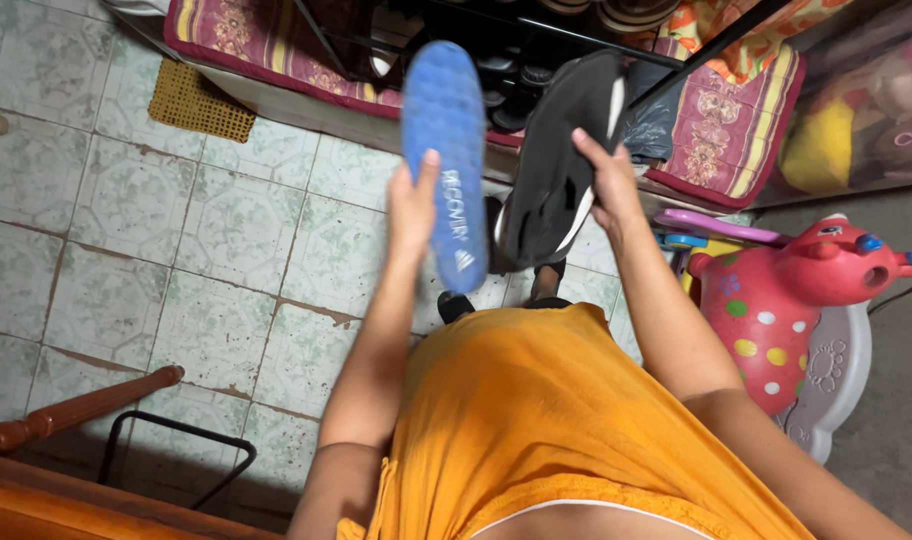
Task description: The person cleans multiple pairs of shoes and slippers using a cloth, picking them up from a shelf, wiping them, and returning them or setting them aside.
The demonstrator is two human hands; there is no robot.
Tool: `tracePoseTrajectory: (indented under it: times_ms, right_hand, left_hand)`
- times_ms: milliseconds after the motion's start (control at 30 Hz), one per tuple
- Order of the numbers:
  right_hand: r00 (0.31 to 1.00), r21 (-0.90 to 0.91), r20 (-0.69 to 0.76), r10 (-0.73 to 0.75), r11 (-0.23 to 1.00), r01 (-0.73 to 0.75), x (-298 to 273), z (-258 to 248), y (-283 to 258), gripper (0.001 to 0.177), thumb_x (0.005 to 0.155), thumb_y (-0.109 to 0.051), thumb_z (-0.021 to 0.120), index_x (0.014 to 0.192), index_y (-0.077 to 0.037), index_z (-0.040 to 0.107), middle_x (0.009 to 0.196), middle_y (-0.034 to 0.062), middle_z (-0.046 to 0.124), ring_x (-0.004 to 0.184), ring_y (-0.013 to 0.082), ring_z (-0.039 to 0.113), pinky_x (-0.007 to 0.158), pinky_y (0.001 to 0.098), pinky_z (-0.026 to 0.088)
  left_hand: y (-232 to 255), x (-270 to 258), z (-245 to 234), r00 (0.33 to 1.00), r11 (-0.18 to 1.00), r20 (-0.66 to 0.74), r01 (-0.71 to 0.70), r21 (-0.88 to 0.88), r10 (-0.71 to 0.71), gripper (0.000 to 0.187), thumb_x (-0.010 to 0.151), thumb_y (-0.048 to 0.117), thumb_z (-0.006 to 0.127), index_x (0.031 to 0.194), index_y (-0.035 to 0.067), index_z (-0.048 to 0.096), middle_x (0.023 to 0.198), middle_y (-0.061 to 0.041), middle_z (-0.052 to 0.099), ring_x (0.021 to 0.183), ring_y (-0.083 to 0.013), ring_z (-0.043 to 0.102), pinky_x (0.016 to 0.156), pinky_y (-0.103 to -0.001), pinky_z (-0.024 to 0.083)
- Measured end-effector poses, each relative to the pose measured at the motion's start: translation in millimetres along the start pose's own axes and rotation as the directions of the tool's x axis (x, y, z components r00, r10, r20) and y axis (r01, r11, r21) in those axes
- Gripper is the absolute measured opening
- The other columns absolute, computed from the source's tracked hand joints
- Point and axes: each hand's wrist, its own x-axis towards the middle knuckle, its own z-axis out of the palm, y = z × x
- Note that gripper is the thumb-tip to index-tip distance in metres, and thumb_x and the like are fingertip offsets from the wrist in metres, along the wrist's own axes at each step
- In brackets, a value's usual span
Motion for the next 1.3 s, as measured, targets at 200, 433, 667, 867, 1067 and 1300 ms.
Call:
tracePoseTrajectory:
  times_ms: [200, 433, 667, 867, 1067, 1300]
  right_hand:
    - [0.939, -0.748, 0.103, -0.327, 0.597, 0.290, 10.2, 13.7, 41.4, 0.044, 0.090, -0.014, 0.080, 0.124, 0.005, 0.059, 0.109, 0.0144, 0.072, 0.095, 0.0196, 0.068, 0.085, 0.0329, 0.056]
    - [0.994, -0.040, 0.105, 0.021, 0.999, -0.017, -8.9, 25.1, 64.2, 0.039, 0.100, -0.024, 0.065, 0.129, 0.001, 0.060, 0.113, 0.0098, 0.073, 0.097, 0.0183, 0.070, 0.087, 0.0340, 0.057]
    - [0.935, -0.186, 0.172, -0.312, 0.921, 0.341, 25.5, 2.8, 61.7, 0.035, 0.114, -0.033, 0.055, 0.135, -0.006, 0.061, 0.121, 0.0044, 0.072, 0.106, 0.0128, 0.068, 0.096, 0.0280, 0.057]
    - [0.947, 0.058, -0.056, -0.316, 0.946, 0.319, 40.5, -6.9, -42.6, 0.020, 0.098, -0.004, 0.075, 0.115, -0.004, 0.065, 0.099, 0.0087, 0.067, 0.081, 0.0201, 0.066, 0.070, 0.0349, 0.057]
    - [0.958, 0.252, 0.250, 0.140, 0.946, -0.204, 20.8, 24.4, -39.3, 0.024, 0.098, -0.017, 0.068, 0.116, -0.001, 0.065, 0.106, 0.0096, 0.072, 0.095, 0.0220, 0.071, 0.083, 0.0355, 0.061]
    - [0.862, 0.394, 0.453, -0.226, 0.919, 0.034, 1.2, 57.0, -67.9, 0.039, 0.103, -0.028, 0.068, 0.133, -0.003, 0.063, 0.124, 0.0115, 0.069, 0.108, 0.0220, 0.069, 0.099, 0.0384, 0.056]
  left_hand:
    - [-6.3, 1.2, 54.8, 0.864, 0.729, 0.001, -0.425, 0.536, 0.503, 0.035, 0.101, 0.032, 0.066, 0.124, 0.005, 0.067, 0.138, -0.016, 0.058, 0.117, -0.0295, 0.062, 0.100, -0.041, 0.053]
    - [8.6, -5.4, 68.4, 0.744, 0.666, -0.022, -0.585, 0.464, 0.668, 0.085, 0.090, 0.039, 0.078, 0.142, -0.011, 0.033, 0.158, -0.031, 0.024, 0.130, -0.0377, 0.051, 0.103, -0.043, 0.052]
    - [-19.1, 0.5, 40.1, 0.776, 0.806, 0.494, 0.549, -0.223, -0.392, 0.064, 0.087, 0.035, 0.078, 0.131, -0.007, 0.060, 0.118, -0.018, 0.074, 0.106, -0.0258, 0.074, 0.090, -0.038, 0.062]
    - [-37.8, 2.5, 37.4, 0.923, 0.828, 0.261, 0.372, -0.420, -0.283, 0.054, 0.090, 0.032, 0.076, 0.123, -0.008, 0.065, 0.107, -0.019, 0.075, 0.089, -0.0252, 0.075, 0.078, -0.040, 0.064]
    - [-35.1, 6.3, 32.9, 0.912, 0.693, 0.255, 0.409, -0.593, -0.320, 0.053, 0.090, 0.034, 0.075, 0.124, -0.005, 0.065, 0.108, -0.015, 0.075, 0.088, -0.0224, 0.075, 0.080, -0.038, 0.062]
    - [-77.3, 18.6, 27.2, 0.990, 0.997, -0.138, -0.039, -0.068, 0.029, 0.039, 0.092, 0.027, 0.077, 0.114, -0.004, 0.071, 0.100, -0.009, 0.077, 0.085, -0.0149, 0.071, 0.079, -0.032, 0.057]
